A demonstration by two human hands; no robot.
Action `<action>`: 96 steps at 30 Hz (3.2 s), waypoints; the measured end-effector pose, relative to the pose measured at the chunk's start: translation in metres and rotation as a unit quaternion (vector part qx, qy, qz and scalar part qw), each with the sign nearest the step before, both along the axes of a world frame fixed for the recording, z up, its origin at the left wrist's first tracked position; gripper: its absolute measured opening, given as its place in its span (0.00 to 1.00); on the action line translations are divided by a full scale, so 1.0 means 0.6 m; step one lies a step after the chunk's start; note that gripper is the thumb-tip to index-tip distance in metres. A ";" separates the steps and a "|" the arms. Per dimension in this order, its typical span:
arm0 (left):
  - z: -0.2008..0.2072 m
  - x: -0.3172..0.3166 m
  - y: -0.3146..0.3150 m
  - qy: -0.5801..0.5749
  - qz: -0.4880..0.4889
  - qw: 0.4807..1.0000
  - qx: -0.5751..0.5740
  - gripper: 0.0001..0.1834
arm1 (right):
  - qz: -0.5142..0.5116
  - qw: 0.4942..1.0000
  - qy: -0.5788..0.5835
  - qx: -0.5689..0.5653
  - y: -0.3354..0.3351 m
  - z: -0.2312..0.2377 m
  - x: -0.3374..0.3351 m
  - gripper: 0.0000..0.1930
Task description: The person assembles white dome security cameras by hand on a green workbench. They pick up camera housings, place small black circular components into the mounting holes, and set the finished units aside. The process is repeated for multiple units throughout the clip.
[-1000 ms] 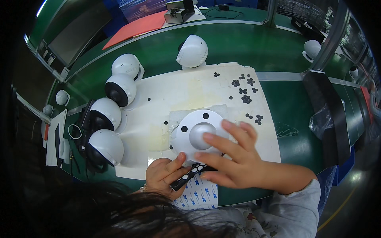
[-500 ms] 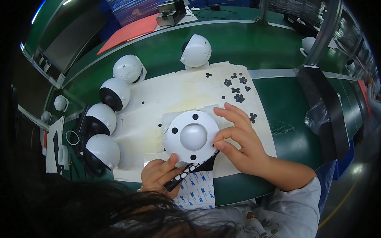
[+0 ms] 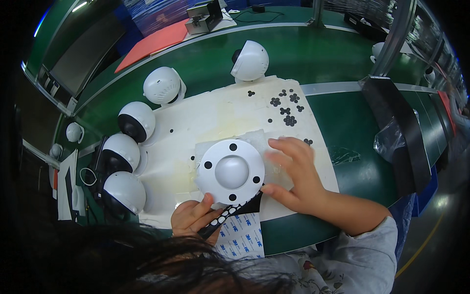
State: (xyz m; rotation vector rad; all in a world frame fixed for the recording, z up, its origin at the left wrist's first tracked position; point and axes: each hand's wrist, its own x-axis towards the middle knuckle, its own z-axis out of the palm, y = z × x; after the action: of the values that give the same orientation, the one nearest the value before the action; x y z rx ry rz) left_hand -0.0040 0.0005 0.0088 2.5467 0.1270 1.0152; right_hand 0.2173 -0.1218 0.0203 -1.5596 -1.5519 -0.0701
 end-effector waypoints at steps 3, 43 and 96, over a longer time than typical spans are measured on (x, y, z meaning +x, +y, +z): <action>-0.001 0.002 0.000 -0.004 -0.010 1.000 0.007 0.21 | 0.095 0.911 0.383 -0.117 0.009 -0.001 -0.003 0.13; 0.016 -0.030 0.013 0.101 -0.131 0.953 -0.254 0.21 | 0.129 0.856 0.497 -0.063 0.115 0.086 0.058 0.12; 0.033 -0.038 0.004 0.068 0.043 0.946 -0.315 0.07 | 0.349 0.935 0.058 -0.006 0.044 0.077 -0.091 0.22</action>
State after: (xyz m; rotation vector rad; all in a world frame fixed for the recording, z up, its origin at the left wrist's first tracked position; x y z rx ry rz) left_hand -0.0267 0.0028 0.0286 2.0257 0.5185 0.6795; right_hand 0.1629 -0.0955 0.0662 -0.9215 -1.9200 0.4233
